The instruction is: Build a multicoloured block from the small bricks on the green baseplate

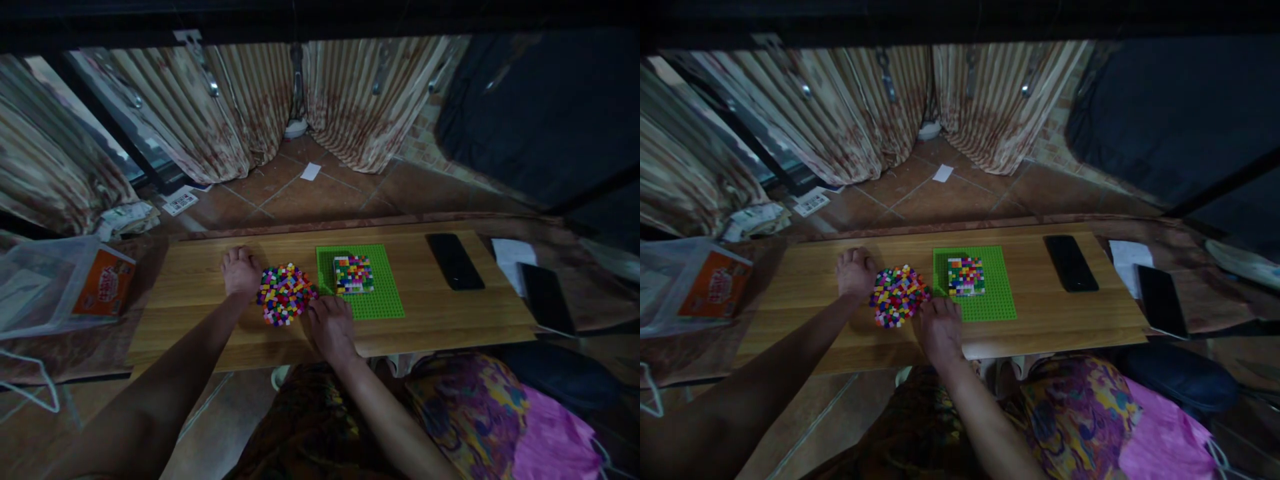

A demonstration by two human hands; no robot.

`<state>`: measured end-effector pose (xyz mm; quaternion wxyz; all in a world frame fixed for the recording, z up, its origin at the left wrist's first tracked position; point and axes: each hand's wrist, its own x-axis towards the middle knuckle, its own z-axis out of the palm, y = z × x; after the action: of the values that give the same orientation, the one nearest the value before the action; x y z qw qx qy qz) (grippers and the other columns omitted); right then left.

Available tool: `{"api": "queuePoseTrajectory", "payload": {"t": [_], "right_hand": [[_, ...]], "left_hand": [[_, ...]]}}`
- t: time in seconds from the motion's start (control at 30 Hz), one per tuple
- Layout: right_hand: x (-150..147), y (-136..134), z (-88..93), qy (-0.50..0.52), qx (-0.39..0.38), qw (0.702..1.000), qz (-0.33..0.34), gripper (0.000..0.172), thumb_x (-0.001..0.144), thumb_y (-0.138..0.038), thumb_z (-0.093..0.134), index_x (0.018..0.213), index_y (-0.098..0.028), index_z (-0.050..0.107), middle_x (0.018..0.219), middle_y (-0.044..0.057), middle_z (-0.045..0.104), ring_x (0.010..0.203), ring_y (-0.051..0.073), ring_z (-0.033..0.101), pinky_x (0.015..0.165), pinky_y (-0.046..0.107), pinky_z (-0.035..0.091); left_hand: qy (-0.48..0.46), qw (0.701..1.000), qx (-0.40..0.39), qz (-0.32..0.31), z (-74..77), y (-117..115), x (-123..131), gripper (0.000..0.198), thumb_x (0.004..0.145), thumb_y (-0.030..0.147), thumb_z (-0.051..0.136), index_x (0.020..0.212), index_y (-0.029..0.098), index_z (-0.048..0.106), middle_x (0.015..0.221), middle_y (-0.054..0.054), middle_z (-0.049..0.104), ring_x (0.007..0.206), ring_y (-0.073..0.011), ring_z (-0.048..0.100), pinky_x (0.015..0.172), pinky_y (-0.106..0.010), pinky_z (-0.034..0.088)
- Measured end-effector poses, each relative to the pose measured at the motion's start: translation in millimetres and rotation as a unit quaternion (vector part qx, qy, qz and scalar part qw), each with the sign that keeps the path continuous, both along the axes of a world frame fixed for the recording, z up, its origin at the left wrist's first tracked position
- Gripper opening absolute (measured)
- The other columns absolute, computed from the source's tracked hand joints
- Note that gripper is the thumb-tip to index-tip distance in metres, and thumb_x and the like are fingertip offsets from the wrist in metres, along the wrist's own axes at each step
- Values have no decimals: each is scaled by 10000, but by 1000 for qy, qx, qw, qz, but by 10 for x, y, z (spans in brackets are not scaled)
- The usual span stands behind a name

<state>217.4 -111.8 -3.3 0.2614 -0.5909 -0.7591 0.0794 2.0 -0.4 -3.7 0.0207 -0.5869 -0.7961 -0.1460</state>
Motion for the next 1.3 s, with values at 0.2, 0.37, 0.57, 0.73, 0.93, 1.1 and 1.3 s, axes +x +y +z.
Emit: {"api": "queuePoseTrajectory", "payload": {"t": [0.2,0.37,0.57,0.73,0.93,1.1,1.3], "right_hand": [[-63,53,18,-46,-11,999,18,160,914,-139,567,834,-204,690,843,71,674,834,232,566,748,365,402],[-42,7,21,64,-26,998,9,123,921,-181,576,942,-201,696,903,73,685,870,222,605,771,341,471],[158,13,141,188,-27,981,-44,202,950,-212,499,948,-201,701,905,73,694,843,197,641,751,308,515],[314,64,245,228,-23,972,-54,230,957,-202,470,990,-184,697,924,78,698,864,192,655,771,307,525],[402,86,267,248,-11,967,-57,260,960,-212,473,1069,-214,709,972,73,698,900,184,666,805,319,537],[432,101,297,247,-5,967,-54,224,948,-213,497,992,-209,716,930,64,711,860,183,674,774,315,540],[476,184,304,183,17,982,-45,233,969,-225,476,979,-208,708,945,61,729,861,186,674,792,319,527]], "left_hand": [[9,1000,0,-3,-14,14,-9,396,884,265,391,1197,142,600,1253,-165,591,1143,-356,510,953,-483,419],[15,1000,4,-2,-32,18,-19,390,890,276,383,1184,149,605,1228,-159,595,1132,-358,513,952,-478,419],[7,1000,-2,-3,-15,16,-11,379,885,278,390,1171,158,608,1234,-161,586,1153,-357,498,948,-481,419],[1,1000,-6,-1,4,15,-6,378,881,274,397,1171,153,606,1254,-167,579,1162,-360,493,965,-491,410],[-8,1000,-6,-1,-13,20,-12,384,891,275,385,1184,154,601,1256,-180,572,1178,-362,484,968,-505,405],[3,1000,-7,1,-9,22,-7,400,891,278,377,1196,147,600,1257,-169,581,1159,-360,495,961,-490,412],[5,1000,-6,-4,26,8,8,392,885,271,385,1184,146,606,1251,-163,588,1149,-358,498,957,-481,413]]}}
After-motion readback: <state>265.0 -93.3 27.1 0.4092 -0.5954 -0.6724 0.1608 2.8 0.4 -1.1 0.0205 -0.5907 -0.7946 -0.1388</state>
